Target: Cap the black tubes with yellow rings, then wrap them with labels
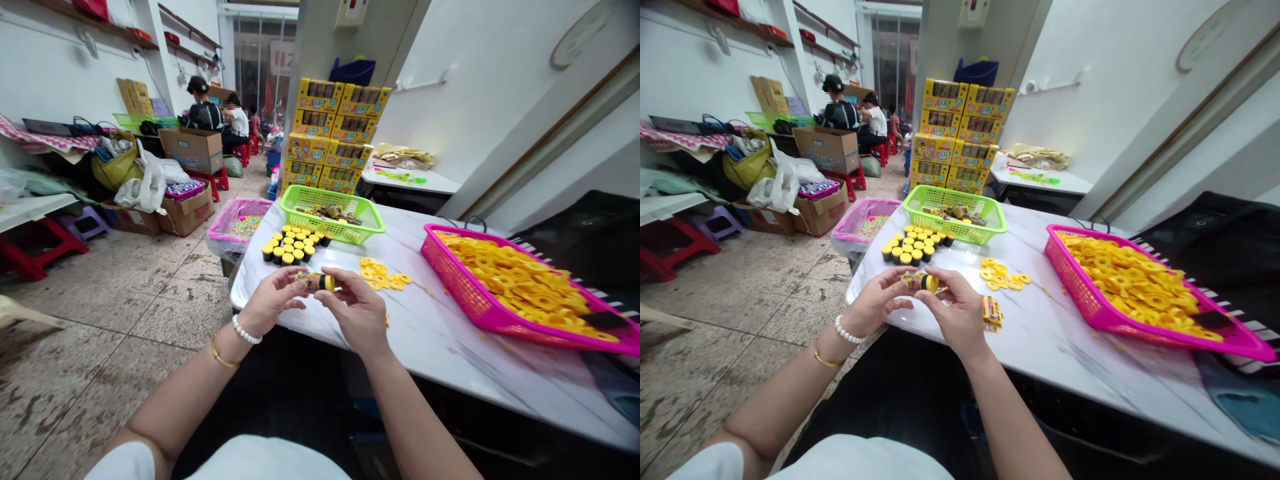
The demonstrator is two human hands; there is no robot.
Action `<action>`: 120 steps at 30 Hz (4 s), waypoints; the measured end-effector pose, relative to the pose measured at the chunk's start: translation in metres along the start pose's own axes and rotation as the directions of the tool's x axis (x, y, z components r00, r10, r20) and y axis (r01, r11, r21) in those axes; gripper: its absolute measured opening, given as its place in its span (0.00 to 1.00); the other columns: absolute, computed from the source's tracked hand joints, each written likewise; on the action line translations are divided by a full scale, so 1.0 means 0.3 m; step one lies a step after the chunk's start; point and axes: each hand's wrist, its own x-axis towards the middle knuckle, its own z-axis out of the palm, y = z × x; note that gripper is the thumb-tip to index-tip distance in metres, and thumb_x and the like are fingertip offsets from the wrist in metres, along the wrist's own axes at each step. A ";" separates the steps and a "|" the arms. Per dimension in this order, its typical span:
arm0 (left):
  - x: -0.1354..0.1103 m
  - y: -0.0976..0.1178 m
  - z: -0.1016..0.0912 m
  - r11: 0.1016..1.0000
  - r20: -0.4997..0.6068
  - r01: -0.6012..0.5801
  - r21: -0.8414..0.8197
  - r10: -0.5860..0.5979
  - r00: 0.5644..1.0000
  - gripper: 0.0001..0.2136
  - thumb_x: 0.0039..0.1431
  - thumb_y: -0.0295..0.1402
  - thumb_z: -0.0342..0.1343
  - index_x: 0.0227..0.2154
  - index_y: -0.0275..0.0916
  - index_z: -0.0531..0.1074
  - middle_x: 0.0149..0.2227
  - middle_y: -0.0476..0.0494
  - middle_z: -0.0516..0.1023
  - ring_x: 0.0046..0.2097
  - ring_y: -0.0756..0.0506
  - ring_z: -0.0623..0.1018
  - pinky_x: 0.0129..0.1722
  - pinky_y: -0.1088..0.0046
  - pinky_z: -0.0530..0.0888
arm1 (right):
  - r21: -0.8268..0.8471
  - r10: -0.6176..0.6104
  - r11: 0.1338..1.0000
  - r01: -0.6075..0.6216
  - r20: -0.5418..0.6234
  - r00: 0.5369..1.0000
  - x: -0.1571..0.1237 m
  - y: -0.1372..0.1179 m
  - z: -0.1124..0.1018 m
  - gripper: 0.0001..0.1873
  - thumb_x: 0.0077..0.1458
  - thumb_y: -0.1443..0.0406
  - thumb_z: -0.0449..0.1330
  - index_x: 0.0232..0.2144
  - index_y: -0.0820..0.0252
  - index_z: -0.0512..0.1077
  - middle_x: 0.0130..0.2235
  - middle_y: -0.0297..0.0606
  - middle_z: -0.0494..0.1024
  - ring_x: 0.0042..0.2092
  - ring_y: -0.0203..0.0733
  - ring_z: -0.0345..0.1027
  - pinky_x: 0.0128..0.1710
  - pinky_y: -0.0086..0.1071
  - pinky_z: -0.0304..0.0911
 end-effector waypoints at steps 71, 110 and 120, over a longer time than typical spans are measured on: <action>0.490 -0.030 0.091 0.963 0.347 0.097 0.251 -0.183 0.920 0.23 0.49 0.52 0.67 0.31 0.35 0.72 0.23 0.52 0.71 0.19 0.56 0.67 0.17 0.80 0.60 | 0.423 0.329 0.830 -0.364 0.155 0.931 0.291 0.271 -0.171 0.11 0.44 0.61 0.75 0.31 0.54 0.82 0.36 0.33 0.78 0.29 0.37 0.77 0.29 0.36 0.81; 0.208 0.061 -0.244 0.653 -0.284 -0.078 0.753 0.429 0.857 0.11 0.51 0.38 0.66 0.34 0.36 0.77 0.26 0.49 0.77 0.24 0.53 0.72 0.22 0.79 0.68 | -0.369 0.169 0.910 0.187 0.744 0.647 0.212 0.316 -0.237 0.08 0.58 0.64 0.63 0.38 0.53 0.82 0.40 0.40 0.76 0.39 0.40 0.75 0.41 0.32 0.71; 0.346 0.104 -0.299 0.372 -0.109 -0.051 0.927 0.396 0.912 0.17 0.43 0.33 0.68 0.40 0.36 0.80 0.39 0.43 0.78 0.29 0.52 0.73 0.34 0.72 0.72 | -0.379 0.144 0.890 0.253 0.760 0.633 0.320 0.242 -0.205 0.05 0.56 0.62 0.63 0.32 0.54 0.79 0.36 0.38 0.80 0.34 0.41 0.74 0.37 0.33 0.68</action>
